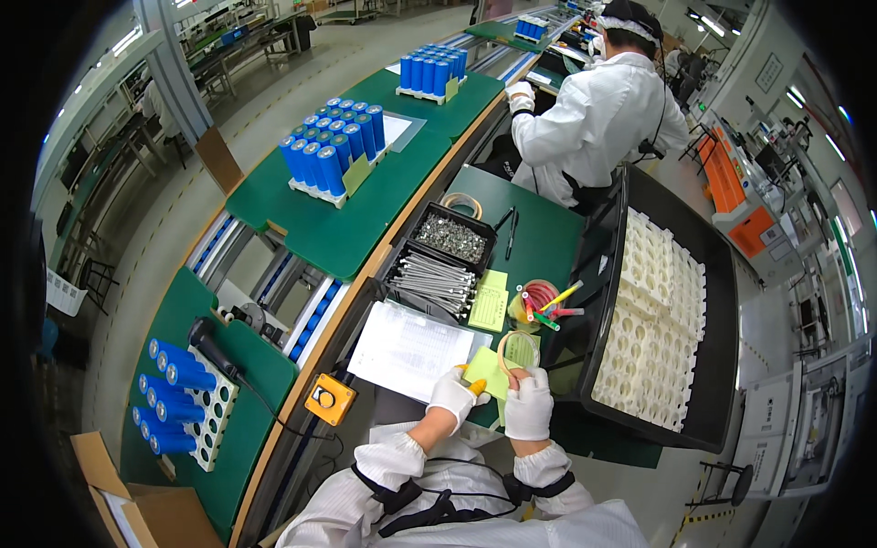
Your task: Scanning and packing large cylindrical battery cells into boxes at a manufacturing station.
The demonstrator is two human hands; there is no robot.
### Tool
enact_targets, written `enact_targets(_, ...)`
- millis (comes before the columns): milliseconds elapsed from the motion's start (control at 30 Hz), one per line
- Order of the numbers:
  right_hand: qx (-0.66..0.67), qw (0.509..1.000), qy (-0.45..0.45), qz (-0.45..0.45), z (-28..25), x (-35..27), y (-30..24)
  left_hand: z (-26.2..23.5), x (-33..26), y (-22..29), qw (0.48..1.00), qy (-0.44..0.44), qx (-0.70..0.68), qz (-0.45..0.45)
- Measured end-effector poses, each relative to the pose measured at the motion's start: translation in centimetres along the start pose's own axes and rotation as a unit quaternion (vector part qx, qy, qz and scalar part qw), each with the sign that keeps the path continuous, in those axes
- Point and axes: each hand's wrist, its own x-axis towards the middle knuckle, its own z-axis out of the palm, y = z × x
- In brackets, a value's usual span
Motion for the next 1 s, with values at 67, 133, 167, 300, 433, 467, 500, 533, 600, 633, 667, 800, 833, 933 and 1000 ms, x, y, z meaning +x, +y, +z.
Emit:
enact_targets(67,0.01,1.0,0.009,0.002,-1.3,0.2,-1.5,0.6,0.8,1.1,0.991,-0.021,-0.124,-0.048)
enact_targets(133,0.029,0.999,0.03,-0.003,-2.0,0.3,-1.7,1.4,1.4,2.4,0.961,-0.028,-0.256,-0.097)
enact_targets(167,0.031,0.999,0.028,-0.005,-2.2,0.3,-2.0,1.3,2.0,1.5,0.961,-0.025,-0.257,-0.096)
enact_targets(300,0.001,1.0,-0.001,-0.013,-0.4,0.1,-0.3,1.5,3.5,0.5,0.972,0.024,0.23,0.04)
enact_targets(433,-0.049,0.998,-0.033,-0.022,2.0,0.2,0.1,0.1,0.7,2.7,0.919,0.061,0.387,0.032)
enact_targets(467,-0.044,0.998,-0.046,-0.007,2.4,0.7,-0.3,-0.9,0.0,2.4,0.947,0.054,0.312,0.057)
enact_targets(500,-0.043,0.997,-0.059,0.012,2.7,1.1,-0.3,-1.6,-1.0,3.2,0.968,0.041,0.234,0.08)
enact_targets(533,-0.038,0.998,-0.053,0.004,3.0,1.8,-0.3,-2.4,-2.0,4.0,0.988,-0.02,0.139,0.062)
enact_targets(600,-0.03,0.999,-0.045,0.002,4.2,2.7,1.1,-3.8,-5.6,8.0,0.992,-0.05,0.108,0.032)
enact_targets(633,-0.02,0.999,-0.039,-0.001,5.3,3.2,1.9,-4.9,-7.3,9.6,0.994,-0.077,0.077,0.002)
enact_targets(667,-0.04,0.997,-0.064,0.01,6.0,3.5,2.9,-5.9,-9.2,10.8,0.994,-0.066,0.086,0.01)
enact_targets(800,0.187,0.971,-0.097,0.115,9.6,3.1,2.5,-14.2,-19.7,13.1,0.964,0.074,0.183,0.177)
enact_targets(833,0.218,0.965,-0.1,0.11,10.7,2.8,4.5,-16.2,-22.6,13.8,0.935,0.131,0.245,0.222)
enact_targets(933,0.052,0.985,-0.103,-0.131,8.9,2.4,-1.9,-21.0,-32.4,13.7,0.901,0.331,0.195,0.203)
enact_targets(1000,0.154,0.952,-0.224,-0.144,7.7,0.9,-8.4,-22.7,-39.4,12.8,0.819,0.51,0.152,0.215)
